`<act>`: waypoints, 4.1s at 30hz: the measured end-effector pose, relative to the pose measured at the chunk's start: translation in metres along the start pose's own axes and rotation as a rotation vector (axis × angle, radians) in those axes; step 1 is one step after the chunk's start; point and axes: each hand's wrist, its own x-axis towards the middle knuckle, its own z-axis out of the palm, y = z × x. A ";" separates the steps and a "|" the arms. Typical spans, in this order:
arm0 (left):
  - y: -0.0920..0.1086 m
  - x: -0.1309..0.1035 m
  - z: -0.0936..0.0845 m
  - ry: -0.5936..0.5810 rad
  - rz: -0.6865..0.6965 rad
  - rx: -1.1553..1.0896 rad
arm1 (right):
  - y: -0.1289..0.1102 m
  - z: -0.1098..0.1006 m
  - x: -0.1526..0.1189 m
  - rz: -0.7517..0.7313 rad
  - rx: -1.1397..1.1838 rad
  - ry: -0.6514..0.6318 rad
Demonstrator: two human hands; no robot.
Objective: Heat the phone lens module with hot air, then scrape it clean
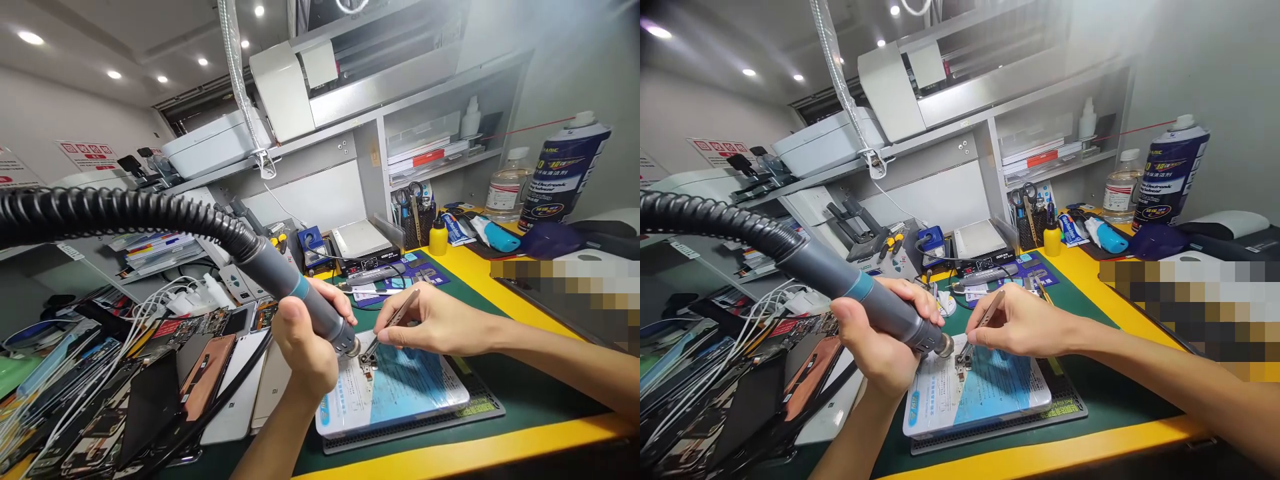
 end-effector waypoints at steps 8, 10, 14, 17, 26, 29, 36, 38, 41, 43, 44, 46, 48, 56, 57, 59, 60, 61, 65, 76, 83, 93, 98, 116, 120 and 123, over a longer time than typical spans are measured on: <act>0.002 0.002 -0.003 -0.012 0.003 0.012 | -0.003 -0.003 0.001 0.022 0.036 -0.018; 0.002 0.002 -0.003 -0.010 -0.002 0.010 | -0.002 -0.003 0.001 0.030 0.049 -0.018; 0.002 0.000 -0.002 -0.007 -0.006 0.002 | 0.002 0.000 0.001 0.052 0.081 -0.014; 0.002 -0.001 -0.002 -0.016 -0.013 -0.003 | 0.004 0.001 0.002 0.061 0.103 -0.011; 0.000 -0.003 -0.005 -0.053 -0.016 -0.002 | 0.003 0.002 0.002 0.046 0.050 0.025; 0.000 -0.004 -0.005 -0.054 -0.017 0.000 | 0.004 0.005 0.001 0.031 0.004 0.046; 0.000 -0.003 -0.005 -0.056 -0.003 -0.005 | 0.005 0.009 -0.003 -0.042 -0.116 0.090; 0.000 -0.004 -0.004 -0.057 -0.003 -0.007 | 0.004 0.010 -0.004 -0.061 -0.138 0.095; -0.001 -0.004 -0.003 -0.053 -0.010 -0.012 | 0.002 0.010 -0.005 -0.083 -0.159 0.098; -0.001 -0.005 -0.003 -0.053 -0.019 -0.016 | 0.001 0.011 -0.005 -0.094 -0.167 0.104; 0.000 -0.005 -0.002 -0.053 -0.023 -0.017 | 0.000 0.010 -0.005 -0.096 -0.169 0.107; -0.001 -0.006 -0.002 -0.050 -0.031 -0.017 | 0.000 0.010 -0.004 -0.099 -0.171 0.111; -0.001 -0.006 -0.002 -0.048 -0.038 -0.014 | 0.000 0.010 -0.003 -0.099 -0.168 0.109; -0.004 -0.005 -0.004 -0.051 -0.039 0.001 | -0.001 0.009 -0.004 -0.108 -0.180 0.110; -0.003 -0.005 -0.004 -0.048 -0.039 0.002 | -0.001 0.009 -0.004 -0.109 -0.184 0.111; -0.003 -0.005 -0.004 -0.045 -0.038 0.001 | -0.001 0.009 -0.005 -0.111 -0.188 0.110; -0.002 -0.005 -0.004 -0.046 -0.039 0.000 | -0.001 0.009 -0.005 -0.112 -0.189 0.111; -0.002 -0.006 -0.004 -0.048 -0.040 -0.001 | 0.000 0.009 -0.005 -0.113 -0.189 0.110; -0.002 -0.006 -0.004 -0.057 -0.046 0.002 | 0.000 0.010 -0.005 -0.110 -0.188 0.118; -0.005 -0.007 -0.006 -0.073 -0.057 0.015 | 0.002 0.010 -0.006 -0.118 -0.215 0.120; -0.009 -0.008 -0.006 -0.081 -0.051 0.018 | 0.004 0.010 -0.006 -0.106 -0.215 0.125; -0.013 -0.009 -0.006 -0.084 -0.065 0.008 | 0.003 0.011 -0.005 -0.107 -0.215 0.129; -0.016 -0.007 -0.006 -0.071 -0.082 0.000 | 0.003 0.011 -0.005 -0.100 -0.210 0.128; -0.014 -0.006 -0.003 -0.030 -0.079 0.011 | 0.003 0.013 -0.005 -0.093 -0.188 0.118; -0.013 -0.006 -0.002 -0.026 -0.075 0.012 | 0.004 0.012 -0.004 -0.086 -0.187 0.119; -0.012 -0.006 -0.001 -0.018 -0.075 0.015 | 0.004 0.012 -0.004 -0.084 -0.188 0.116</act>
